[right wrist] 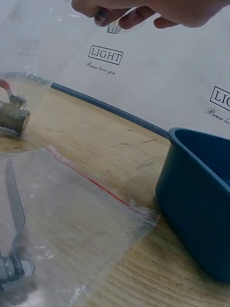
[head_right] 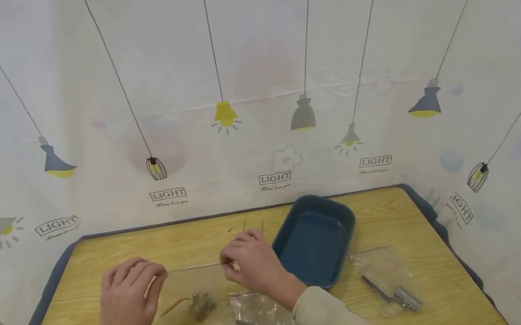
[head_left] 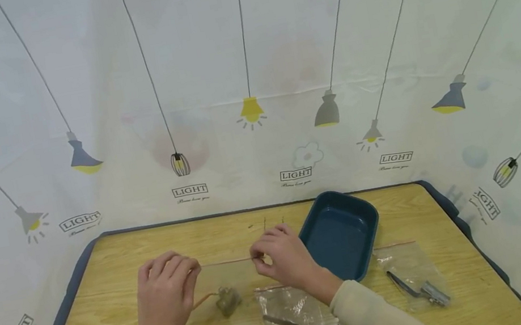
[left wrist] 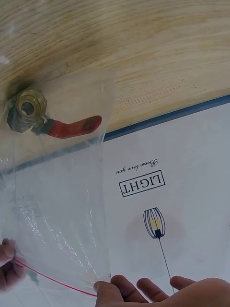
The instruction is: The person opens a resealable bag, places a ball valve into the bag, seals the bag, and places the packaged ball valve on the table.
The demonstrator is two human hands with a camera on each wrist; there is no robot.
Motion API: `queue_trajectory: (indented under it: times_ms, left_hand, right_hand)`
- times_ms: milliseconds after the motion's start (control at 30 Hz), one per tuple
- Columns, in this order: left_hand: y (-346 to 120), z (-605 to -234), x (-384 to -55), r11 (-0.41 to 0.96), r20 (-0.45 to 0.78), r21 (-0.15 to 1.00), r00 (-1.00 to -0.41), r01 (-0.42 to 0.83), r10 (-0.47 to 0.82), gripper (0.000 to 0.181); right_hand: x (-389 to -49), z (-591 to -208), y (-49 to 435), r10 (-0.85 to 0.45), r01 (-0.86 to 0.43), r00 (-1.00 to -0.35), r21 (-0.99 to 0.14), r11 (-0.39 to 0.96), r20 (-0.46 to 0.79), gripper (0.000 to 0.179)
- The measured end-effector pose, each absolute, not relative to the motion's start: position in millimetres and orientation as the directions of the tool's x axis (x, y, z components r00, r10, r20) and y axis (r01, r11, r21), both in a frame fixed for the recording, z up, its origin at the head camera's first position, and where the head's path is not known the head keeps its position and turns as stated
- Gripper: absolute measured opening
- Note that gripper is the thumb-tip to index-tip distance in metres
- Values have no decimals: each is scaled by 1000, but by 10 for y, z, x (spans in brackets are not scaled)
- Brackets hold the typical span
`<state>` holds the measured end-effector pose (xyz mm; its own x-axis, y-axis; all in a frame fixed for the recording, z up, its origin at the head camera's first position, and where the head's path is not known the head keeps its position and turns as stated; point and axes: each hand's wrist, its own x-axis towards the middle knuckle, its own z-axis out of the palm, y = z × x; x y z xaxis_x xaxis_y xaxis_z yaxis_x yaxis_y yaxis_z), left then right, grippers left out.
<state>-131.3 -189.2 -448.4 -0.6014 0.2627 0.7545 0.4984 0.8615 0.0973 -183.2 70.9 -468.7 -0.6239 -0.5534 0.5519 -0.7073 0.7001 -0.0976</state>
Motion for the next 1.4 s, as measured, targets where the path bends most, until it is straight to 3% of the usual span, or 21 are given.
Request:
queue_trajectory:
  times_ms: [533,767,1100,1267,1400]
  left_hand:
    - [-1924,-4490,-1319,860,765,97,-590,502,258,11]
    - [-1905,-4504,-1325,851,761,109,-594,513,260,11]
    - [-1870,-4519,-1330,840,749,121,-604,528,272,10]
    - [-1867,-4529,-1323,836,747,145,-612,529,258,6]
    - [-1863,-4534,-1311,836,742,159,-622,525,249,7]
  right_hand:
    - [-1827,-4723,814,-564,-702,-636,-91,706,526,13]
    - [-1807,-4727,846,-567,-685,-679,-125,717,467,4]
    - [-1795,-4743,850,-551,-658,-715,-148,738,431,6]
    - [-1792,-4754,823,-516,-637,-759,-287,715,397,6]
    - [-1800,-4798,809,-501,-542,-831,-559,628,242,13]
